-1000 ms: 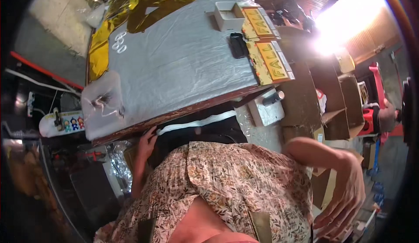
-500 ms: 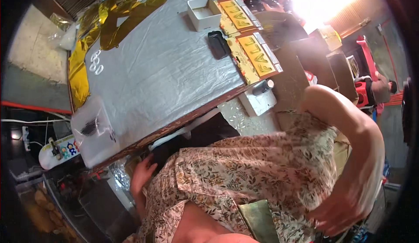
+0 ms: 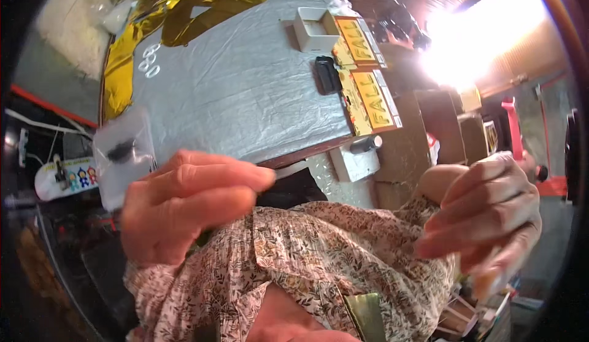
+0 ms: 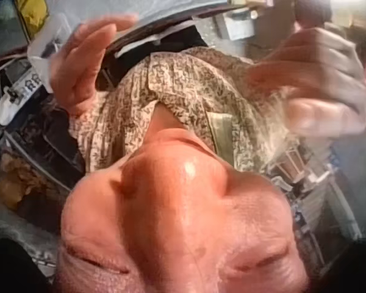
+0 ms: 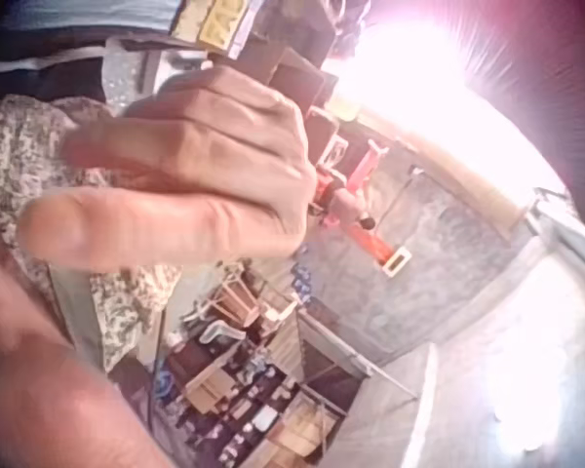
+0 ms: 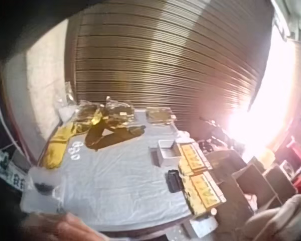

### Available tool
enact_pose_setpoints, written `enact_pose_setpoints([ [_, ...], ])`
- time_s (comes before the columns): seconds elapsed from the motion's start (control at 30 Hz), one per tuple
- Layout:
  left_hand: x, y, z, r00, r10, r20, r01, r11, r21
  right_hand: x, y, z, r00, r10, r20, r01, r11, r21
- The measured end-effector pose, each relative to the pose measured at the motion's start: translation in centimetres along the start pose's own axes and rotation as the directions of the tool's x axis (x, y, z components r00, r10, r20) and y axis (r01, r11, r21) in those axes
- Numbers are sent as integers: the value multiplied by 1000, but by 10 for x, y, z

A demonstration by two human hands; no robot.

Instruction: Folding and placing gold-colored film sheets onto cardboard backings for packaging.

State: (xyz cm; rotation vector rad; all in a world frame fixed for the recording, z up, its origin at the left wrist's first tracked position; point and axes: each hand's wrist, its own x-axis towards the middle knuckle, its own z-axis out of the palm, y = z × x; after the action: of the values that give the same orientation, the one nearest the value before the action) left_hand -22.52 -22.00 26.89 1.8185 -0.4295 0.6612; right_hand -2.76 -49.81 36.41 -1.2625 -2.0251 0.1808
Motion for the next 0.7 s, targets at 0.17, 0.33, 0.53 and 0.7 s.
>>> enact_pose_setpoints([
  [0.17, 11, 17, 15, 946, 271, -179, -275, 961, 0, 3, -11, -11, 994, -109, -25, 106, 987, -123],
  [0.33, -5, 28, 16, 940, 312, -137, -312, 950, 19, -90, -37, -71, 983, -158, -92, 136, 969, -207],
  [0.53, -14, 37, 10, 926, 366, -91, -357, 929, 101, -49, -29, -26, 943, -289, -167, 226, 921, -317],
  [0.7, -6, 48, -17, 877, 480, 0, -473, 865, 164, -299, -119, -120, 875, -435, -213, 289, 821, -492],
])
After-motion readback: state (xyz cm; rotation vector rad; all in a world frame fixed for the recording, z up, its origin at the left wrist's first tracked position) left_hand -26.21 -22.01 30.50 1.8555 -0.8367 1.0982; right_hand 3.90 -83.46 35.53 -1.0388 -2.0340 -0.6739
